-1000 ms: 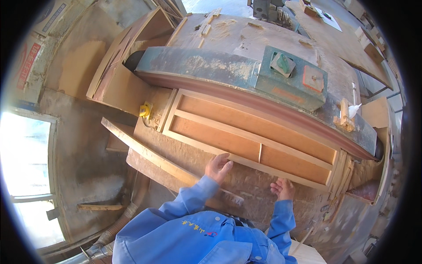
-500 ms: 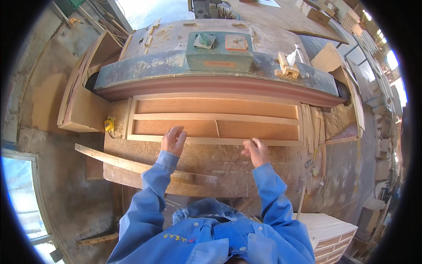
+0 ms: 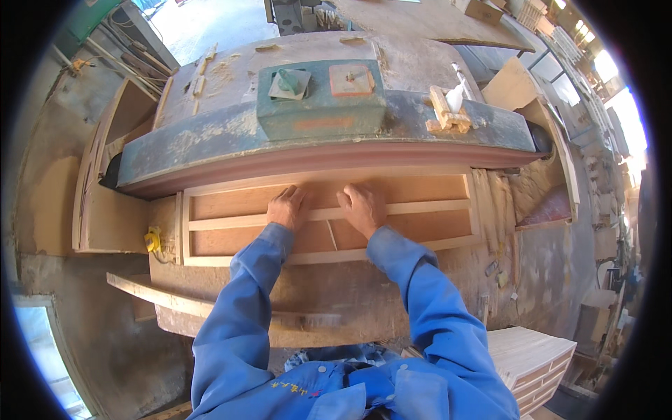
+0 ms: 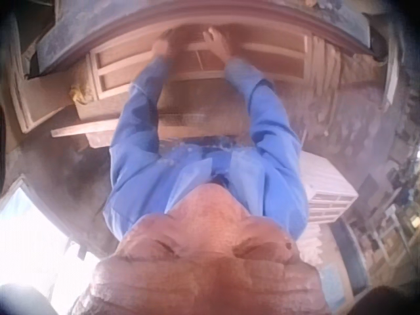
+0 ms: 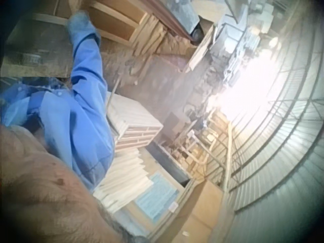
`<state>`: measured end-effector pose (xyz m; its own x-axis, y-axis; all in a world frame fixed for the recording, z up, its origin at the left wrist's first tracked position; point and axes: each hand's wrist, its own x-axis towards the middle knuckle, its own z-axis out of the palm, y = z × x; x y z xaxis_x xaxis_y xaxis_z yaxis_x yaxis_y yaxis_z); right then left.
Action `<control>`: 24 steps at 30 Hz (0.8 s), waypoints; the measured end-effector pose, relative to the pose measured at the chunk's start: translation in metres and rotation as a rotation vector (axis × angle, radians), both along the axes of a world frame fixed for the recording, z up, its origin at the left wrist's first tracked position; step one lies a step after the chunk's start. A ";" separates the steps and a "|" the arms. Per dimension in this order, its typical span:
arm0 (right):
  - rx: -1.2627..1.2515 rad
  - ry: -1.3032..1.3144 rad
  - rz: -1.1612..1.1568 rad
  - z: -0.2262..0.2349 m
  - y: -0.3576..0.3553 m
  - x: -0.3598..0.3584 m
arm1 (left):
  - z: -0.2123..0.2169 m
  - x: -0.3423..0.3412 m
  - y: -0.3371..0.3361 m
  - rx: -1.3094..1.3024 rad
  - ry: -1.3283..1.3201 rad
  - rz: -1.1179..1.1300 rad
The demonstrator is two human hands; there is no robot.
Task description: The person picks up wooden frame components and inserts them into a larger wooden frame structure on a workbench. They repeatedly align and fit the pieces by hand, then stack the assembled frames with others nearby.
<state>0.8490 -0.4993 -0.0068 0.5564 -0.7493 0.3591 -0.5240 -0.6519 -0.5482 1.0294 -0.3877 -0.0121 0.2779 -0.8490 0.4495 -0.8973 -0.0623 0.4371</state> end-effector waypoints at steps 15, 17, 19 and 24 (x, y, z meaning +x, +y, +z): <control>0.027 0.100 0.031 0.012 -0.006 0.008 | 0.014 -0.003 -0.006 0.076 0.042 0.005; 0.060 0.127 0.008 0.014 -0.003 0.008 | 0.013 -0.002 -0.005 0.046 0.012 0.008; 0.106 0.158 -0.018 0.015 0.000 0.008 | 0.012 -0.002 -0.006 0.021 0.002 0.015; 0.016 0.088 0.007 0.010 -0.004 0.010 | 0.011 -0.002 -0.008 0.029 0.059 0.008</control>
